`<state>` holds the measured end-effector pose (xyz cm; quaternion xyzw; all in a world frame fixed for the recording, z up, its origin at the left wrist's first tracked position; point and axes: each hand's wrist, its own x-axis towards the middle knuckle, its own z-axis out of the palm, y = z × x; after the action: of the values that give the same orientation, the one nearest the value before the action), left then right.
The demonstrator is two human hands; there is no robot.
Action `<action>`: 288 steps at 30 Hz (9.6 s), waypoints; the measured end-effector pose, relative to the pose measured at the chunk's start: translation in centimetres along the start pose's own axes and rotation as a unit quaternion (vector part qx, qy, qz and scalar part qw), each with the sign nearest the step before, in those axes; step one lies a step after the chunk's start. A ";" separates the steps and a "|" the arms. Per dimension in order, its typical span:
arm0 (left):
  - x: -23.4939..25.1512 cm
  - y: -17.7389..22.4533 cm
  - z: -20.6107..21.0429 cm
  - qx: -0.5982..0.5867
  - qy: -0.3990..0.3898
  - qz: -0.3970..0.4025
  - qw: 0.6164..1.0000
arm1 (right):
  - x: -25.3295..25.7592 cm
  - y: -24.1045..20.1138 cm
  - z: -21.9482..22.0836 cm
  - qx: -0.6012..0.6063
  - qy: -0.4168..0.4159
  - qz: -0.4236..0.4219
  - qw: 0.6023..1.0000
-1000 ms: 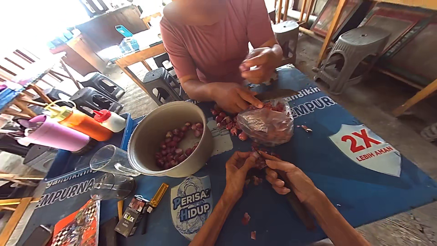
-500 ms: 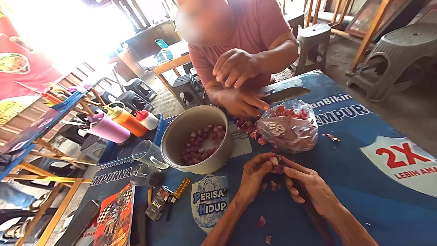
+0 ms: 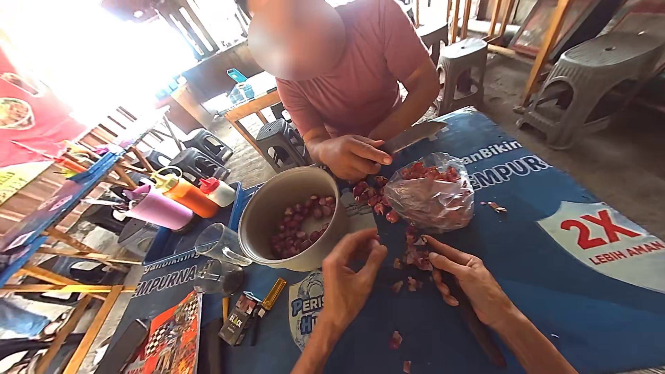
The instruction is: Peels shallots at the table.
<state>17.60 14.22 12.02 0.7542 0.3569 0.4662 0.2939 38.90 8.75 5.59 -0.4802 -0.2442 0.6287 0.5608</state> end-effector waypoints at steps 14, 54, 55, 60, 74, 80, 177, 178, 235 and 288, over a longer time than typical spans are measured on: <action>5.4 0.3 -0.9 0.274 0.007 0.077 0.959 | 0.2 0.4 0.2 -0.044 0.001 -0.020 0.999; -1.8 -6.6 7.4 -0.224 -0.049 -0.092 0.969 | 0.1 -0.7 -1.0 0.015 -0.108 0.062 0.992; -1.9 -6.7 7.6 -0.220 -0.045 -0.083 0.971 | 0.2 -0.7 -1.1 0.019 -0.110 0.060 0.992; -2.4 -6.5 8.2 -0.186 -0.036 -0.040 0.981 | 0.3 -0.5 -1.1 0.060 -0.112 0.065 0.990; -2.4 -6.3 8.5 -0.078 -0.033 0.048 0.995 | -0.1 0.0 0.2 0.065 -0.027 0.027 0.997; -2.4 -6.5 8.6 0.046 -0.025 0.042 0.998 | 0.0 -0.2 -0.3 0.077 -0.035 0.026 0.996; -0.5 -6.9 6.4 -0.302 -0.100 -0.191 0.929 | 0.4 -1.0 0.4 -0.096 -0.117 0.005 0.989; -0.6 -6.9 6.4 -0.302 -0.099 -0.188 0.930 | 0.4 -1.0 0.5 -0.095 -0.112 0.005 0.989; -0.2 -6.7 6.8 -0.294 -0.051 -0.216 0.930 | 3.6 -1.4 2.5 -0.061 0.001 0.040 0.997; -1.0 -6.1 7.1 -0.245 0.006 -0.148 0.958 | 5.5 1.3 0.1 -0.498 0.032 -0.526 0.689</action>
<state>22.12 16.09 4.02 0.5950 0.3412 0.4953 0.5331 38.67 13.57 2.73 -0.5015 -0.7161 0.0014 0.4855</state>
